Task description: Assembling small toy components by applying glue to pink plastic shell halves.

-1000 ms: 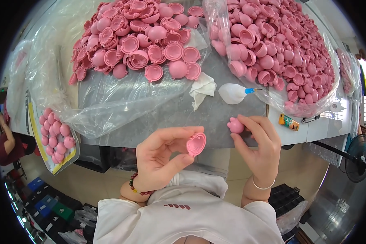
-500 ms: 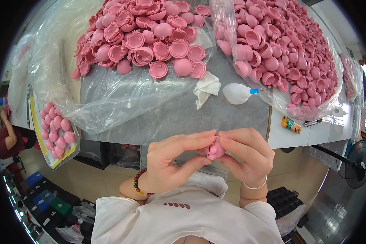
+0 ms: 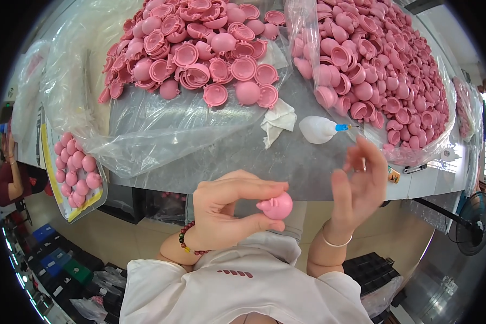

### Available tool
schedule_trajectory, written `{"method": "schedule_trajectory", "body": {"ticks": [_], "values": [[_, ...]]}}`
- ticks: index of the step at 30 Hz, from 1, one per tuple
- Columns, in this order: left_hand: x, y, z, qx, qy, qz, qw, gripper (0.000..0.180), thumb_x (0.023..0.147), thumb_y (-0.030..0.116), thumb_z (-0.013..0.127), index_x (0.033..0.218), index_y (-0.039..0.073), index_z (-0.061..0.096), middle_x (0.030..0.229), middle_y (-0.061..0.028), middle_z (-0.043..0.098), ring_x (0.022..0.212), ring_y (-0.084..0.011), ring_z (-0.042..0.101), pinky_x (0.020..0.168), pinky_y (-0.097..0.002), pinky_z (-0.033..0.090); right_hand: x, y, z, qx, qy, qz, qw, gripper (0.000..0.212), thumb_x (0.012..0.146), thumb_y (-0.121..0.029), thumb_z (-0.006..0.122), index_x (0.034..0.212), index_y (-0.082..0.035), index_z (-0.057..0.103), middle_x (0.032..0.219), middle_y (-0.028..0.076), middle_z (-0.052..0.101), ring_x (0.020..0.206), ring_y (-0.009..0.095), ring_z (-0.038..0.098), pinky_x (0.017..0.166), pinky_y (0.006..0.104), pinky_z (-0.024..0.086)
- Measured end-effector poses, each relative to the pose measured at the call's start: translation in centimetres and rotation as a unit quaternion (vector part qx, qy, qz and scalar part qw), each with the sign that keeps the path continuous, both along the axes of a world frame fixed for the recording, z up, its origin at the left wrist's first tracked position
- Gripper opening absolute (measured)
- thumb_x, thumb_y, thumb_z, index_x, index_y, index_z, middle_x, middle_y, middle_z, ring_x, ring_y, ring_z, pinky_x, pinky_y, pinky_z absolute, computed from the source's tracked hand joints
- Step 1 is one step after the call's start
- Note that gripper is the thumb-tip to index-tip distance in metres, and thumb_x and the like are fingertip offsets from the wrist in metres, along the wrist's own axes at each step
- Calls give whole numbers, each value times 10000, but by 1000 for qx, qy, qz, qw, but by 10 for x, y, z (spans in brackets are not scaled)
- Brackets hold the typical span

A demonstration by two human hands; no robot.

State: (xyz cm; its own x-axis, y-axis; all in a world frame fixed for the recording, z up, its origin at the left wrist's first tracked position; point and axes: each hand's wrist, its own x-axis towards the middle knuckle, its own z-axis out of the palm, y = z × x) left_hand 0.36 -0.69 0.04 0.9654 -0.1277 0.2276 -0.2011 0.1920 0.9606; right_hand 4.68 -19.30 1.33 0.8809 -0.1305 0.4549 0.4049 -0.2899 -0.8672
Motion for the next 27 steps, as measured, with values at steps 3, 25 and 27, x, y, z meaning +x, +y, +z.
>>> {"method": "schedule_trajectory", "body": {"ticks": [3,25,27], "values": [[-4,-2,1,-72,40,-11,997,437,526,97,796,889,-36,592,886,-184,602,763,-179,577,668,-260,459,14,12,4,-21,43,13,999,476,583,-54,673,1026,24,518,909,85,536,804,172,498,645,259,399],[-26,91,16,198,-37,379,903,304,728,172,541,928,-57,536,827,-184,585,771,-301,555,737,-350,436,-2,-8,6,-47,170,109,978,199,645,-134,652,770,2,578,672,47,555,610,92,510,526,231,409],[-23,163,17,398,-80,528,746,276,761,110,513,999,-32,505,1041,-174,529,910,-243,524,830,-336,399,6,-2,6,-71,74,112,988,233,630,-164,677,783,-12,587,683,87,553,570,177,518,500,266,411]]}}
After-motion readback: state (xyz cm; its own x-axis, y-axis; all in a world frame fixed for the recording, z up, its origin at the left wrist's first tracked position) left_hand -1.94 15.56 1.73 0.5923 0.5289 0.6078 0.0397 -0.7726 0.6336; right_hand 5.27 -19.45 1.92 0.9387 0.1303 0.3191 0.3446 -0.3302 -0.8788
